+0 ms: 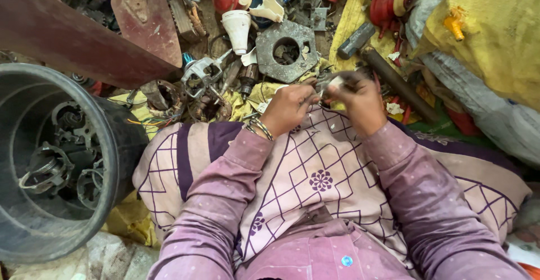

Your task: The person sits on the floor and dismantles small white plastic electronic components. They use a hammer to break the plastic casings and a screwdriver to pry out internal parts, separating the plastic from the metal and wire components.

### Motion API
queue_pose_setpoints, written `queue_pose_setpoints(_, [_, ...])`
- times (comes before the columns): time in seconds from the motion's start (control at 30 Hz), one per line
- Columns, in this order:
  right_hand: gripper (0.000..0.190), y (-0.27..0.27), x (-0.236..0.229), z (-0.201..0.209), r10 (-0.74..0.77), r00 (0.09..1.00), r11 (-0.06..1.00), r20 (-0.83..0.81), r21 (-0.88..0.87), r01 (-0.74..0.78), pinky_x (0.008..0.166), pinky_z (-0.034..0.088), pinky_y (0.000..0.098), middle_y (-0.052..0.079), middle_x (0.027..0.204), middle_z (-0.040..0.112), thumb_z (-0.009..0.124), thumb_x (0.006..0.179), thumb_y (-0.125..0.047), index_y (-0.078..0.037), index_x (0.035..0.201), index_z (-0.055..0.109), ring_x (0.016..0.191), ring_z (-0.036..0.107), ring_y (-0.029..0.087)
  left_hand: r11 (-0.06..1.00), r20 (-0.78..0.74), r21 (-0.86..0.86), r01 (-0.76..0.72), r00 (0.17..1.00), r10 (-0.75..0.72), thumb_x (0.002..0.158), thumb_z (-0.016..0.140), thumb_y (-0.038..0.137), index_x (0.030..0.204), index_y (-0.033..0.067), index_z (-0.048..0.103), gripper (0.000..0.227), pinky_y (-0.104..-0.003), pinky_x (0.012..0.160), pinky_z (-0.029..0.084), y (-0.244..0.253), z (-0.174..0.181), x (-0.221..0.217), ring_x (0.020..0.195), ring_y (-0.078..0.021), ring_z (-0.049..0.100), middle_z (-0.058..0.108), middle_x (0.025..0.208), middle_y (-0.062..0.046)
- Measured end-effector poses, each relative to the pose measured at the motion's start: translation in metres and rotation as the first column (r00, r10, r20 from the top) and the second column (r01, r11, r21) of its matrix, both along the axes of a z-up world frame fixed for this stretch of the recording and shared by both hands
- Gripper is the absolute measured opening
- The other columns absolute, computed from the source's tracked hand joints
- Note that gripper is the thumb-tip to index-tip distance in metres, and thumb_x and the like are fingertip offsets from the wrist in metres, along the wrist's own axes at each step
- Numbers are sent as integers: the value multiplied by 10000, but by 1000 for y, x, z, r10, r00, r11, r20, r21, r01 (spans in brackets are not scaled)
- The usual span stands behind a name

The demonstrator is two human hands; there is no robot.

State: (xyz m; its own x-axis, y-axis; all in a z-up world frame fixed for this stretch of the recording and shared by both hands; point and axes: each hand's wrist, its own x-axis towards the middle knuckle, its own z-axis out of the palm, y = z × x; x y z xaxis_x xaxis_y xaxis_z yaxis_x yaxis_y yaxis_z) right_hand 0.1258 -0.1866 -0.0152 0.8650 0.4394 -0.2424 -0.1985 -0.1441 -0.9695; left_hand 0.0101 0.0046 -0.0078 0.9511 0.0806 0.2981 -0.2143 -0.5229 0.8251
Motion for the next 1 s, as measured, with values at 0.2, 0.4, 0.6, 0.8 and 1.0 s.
queue_pose_setpoints(0.2, [277,-26,45,10,-80,983,966,-165,229,117,915,618,354,131,1149,703,604,1054,-54,47,1311,600,1000,711,221,952,-68,-305,-39,998,19,1017,590,86,997,20,672,107,-314,646,578,5,3,-9,732,-168,747,750,837,-81])
queue_pose_setpoints(0.4, [729,-3,16,8,184,880,980,439,-148,-132,1210,393,453,206,1602,389,728,955,-76,-55,1596,384,1468,438,339,868,-261,-484,-115,965,-18,1058,583,131,1092,-1,676,165,-266,596,530,5,-1,-4,653,-71,660,728,788,-65])
queue_pose_setpoints(0.6, [1041,15,-10,31,547,837,837,3,23,-546,1144,443,397,164,1612,367,833,781,-212,-92,1609,215,1446,440,294,144,-89,-986,-82,995,-44,1086,534,245,1110,43,615,218,-374,883,620,6,7,-5,939,-242,762,769,985,-137])
queue_pose_setpoints(0.8, [961,19,-28,18,559,822,829,110,-45,-557,1098,499,370,124,1390,591,893,756,-273,-41,1541,389,1288,593,222,116,-80,-991,-70,993,-86,1092,541,224,1194,31,620,231,-374,1027,589,2,8,-4,1101,-244,733,744,1164,-136])
queue_pose_setpoints(1.0, [619,14,-13,18,541,731,828,417,-414,-377,988,545,354,136,1220,683,894,781,-244,-29,1297,629,1135,665,212,529,-106,-845,-80,994,-20,1060,656,153,1206,-12,667,221,-251,824,553,6,-6,-5,900,-112,704,759,992,-78])
